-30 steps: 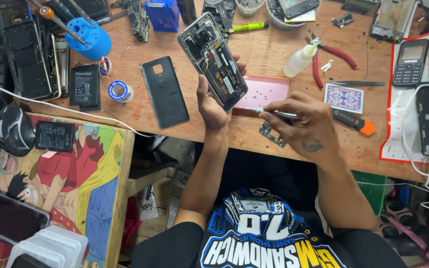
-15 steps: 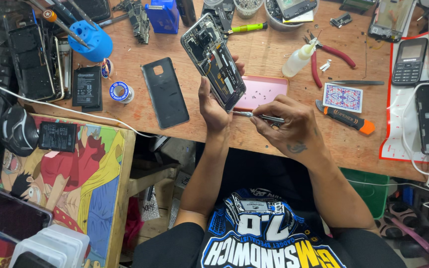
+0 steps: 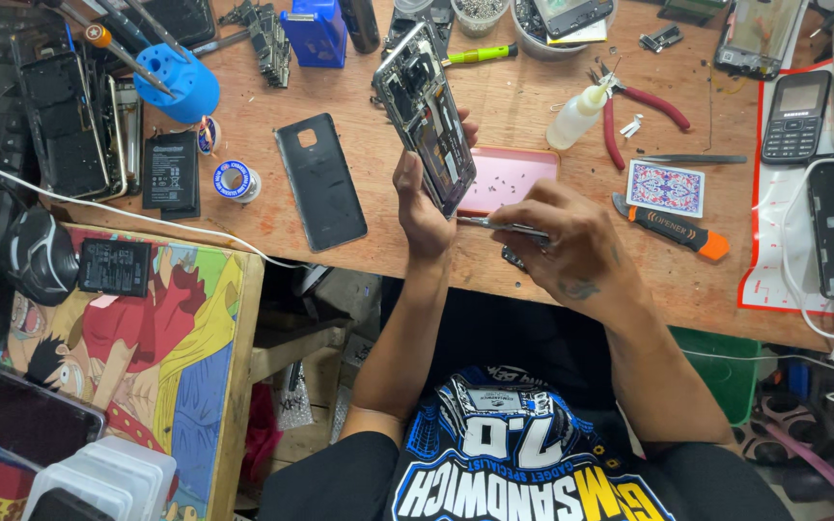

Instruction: The person disassembles a smartphone by removing screws and prying open the casing. They separate the screen assembly from the phone body, then use a screwdriver and a prying tool to detach internal components and the display.

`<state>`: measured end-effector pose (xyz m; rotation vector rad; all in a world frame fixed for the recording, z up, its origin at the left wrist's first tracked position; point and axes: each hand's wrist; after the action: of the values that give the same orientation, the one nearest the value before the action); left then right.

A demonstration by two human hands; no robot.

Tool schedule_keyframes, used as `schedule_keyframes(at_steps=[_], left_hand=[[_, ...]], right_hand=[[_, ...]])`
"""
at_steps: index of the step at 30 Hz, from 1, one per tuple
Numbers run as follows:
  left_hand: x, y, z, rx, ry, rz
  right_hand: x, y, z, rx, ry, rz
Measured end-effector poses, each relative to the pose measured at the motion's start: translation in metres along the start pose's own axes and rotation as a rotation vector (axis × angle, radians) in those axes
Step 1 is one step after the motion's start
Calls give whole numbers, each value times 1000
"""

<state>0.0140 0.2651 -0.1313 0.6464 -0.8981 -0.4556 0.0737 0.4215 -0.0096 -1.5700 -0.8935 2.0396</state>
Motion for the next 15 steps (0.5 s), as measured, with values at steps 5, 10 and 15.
schedule_keyframes(at_steps=[5, 10, 15], left_hand=[[1, 0, 3, 17, -23, -58], [-2, 0, 5, 21, -44, -38], [-6, -1, 6, 10, -57, -27]], right_hand=[[8, 3, 4, -66, 266, 61], [14, 2, 0, 0, 71, 157], [24, 2, 3, -116, 397, 104]])
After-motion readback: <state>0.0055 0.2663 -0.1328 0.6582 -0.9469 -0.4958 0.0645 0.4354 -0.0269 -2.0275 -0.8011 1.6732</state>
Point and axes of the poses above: each hand's wrist, its own z-axis towards the middle knuckle, its own y-axis out of the palm, x = y × z, and after that the axes turned 15 degrees about y, right-handed
